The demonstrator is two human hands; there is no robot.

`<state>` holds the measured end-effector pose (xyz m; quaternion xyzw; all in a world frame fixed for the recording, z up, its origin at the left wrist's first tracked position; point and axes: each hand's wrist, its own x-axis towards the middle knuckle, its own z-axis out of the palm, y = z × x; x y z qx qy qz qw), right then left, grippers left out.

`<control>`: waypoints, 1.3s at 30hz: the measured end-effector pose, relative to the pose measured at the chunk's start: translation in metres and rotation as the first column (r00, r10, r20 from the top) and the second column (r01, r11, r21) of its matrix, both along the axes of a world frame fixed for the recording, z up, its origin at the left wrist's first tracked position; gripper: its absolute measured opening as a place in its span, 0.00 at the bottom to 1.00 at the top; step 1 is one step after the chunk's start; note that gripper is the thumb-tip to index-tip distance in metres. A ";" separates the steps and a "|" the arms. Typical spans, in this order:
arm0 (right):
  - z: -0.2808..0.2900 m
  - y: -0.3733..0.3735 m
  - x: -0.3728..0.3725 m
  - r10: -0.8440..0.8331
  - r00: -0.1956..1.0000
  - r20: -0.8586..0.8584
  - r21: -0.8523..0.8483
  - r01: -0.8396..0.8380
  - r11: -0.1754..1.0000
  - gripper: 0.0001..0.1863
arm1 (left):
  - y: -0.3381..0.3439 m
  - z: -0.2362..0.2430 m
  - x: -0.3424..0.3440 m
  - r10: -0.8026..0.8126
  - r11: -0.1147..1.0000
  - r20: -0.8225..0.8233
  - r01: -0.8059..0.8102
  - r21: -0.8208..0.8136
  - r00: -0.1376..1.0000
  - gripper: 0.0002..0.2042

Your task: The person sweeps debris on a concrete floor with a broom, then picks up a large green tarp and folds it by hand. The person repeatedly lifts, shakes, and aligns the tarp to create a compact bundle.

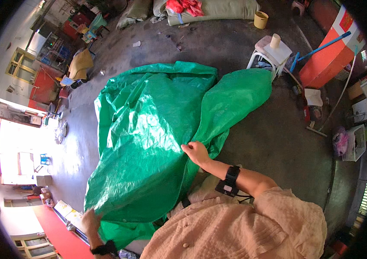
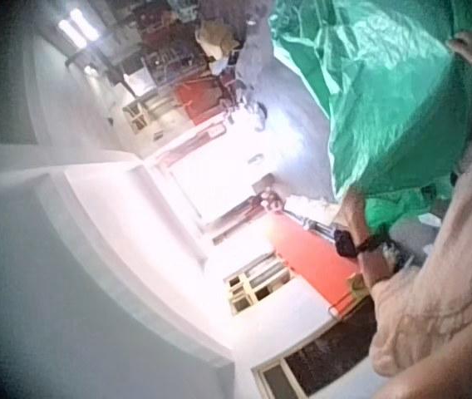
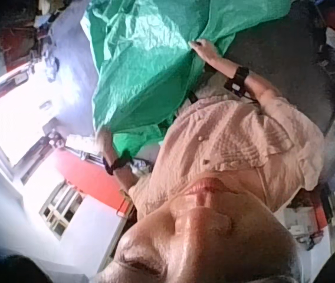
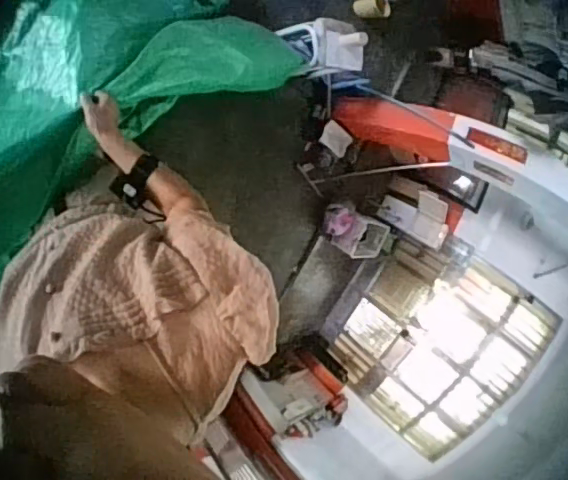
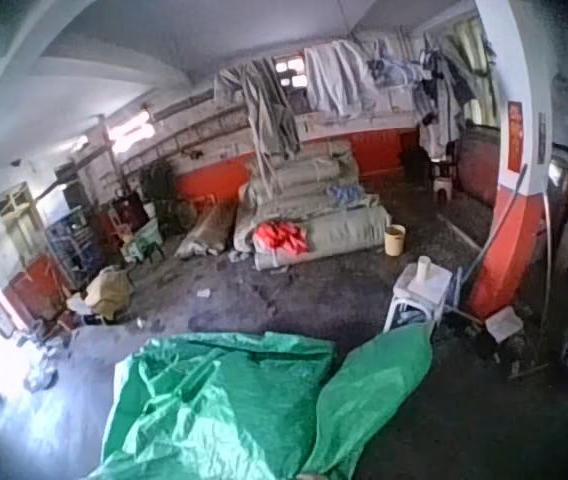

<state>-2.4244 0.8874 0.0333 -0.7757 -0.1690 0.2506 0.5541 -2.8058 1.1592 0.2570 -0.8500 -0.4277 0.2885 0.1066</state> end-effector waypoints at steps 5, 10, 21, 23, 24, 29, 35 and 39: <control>0.010 0.012 -0.007 -0.032 0.988 -0.148 0.028 0.036 0.999 0.26 | -0.118 -0.081 0.232 -0.534 0.656 0.542 0.723 -0.218 0.649 0.35; 0.015 0.012 -0.004 -0.071 0.991 -0.110 0.006 0.072 0.997 0.24 | -0.116 -0.128 0.308 -0.560 0.625 0.404 0.690 -0.366 0.723 0.24; -0.089 0.062 0.027 -0.137 0.673 -0.727 -0.161 0.027 0.987 0.25 | 0.050 -0.070 0.345 0.623 0.528 0.611 0.313 -0.789 0.489 0.07; -0.086 0.096 0.026 -0.075 0.617 -0.784 -0.114 -0.024 0.993 0.32 | 0.063 -0.052 0.340 0.695 0.445 0.576 0.371 -0.815 0.431 0.06; -0.085 0.113 0.022 -0.068 0.611 -0.789 -0.110 -0.031 0.993 0.32 | 0.064 -0.043 0.341 0.760 0.386 0.519 0.371 -0.845 0.391 0.06; -0.043 0.201 0.000 0.289 0.418 -0.861 0.237 -0.173 0.956 0.45 | 0.061 -0.031 0.353 0.788 0.324 0.472 0.385 -0.864 0.396 0.06; 0.045 0.217 0.026 0.706 0.033 -0.707 0.618 0.514 0.595 0.34 | 0.060 -0.040 0.341 0.670 0.434 0.562 0.358 -0.827 0.485 0.11; 0.043 0.203 0.044 0.299 0.305 -0.904 0.427 0.623 0.656 0.20 | 0.071 -0.026 0.318 0.432 0.647 0.728 0.379 -0.661 0.533 0.10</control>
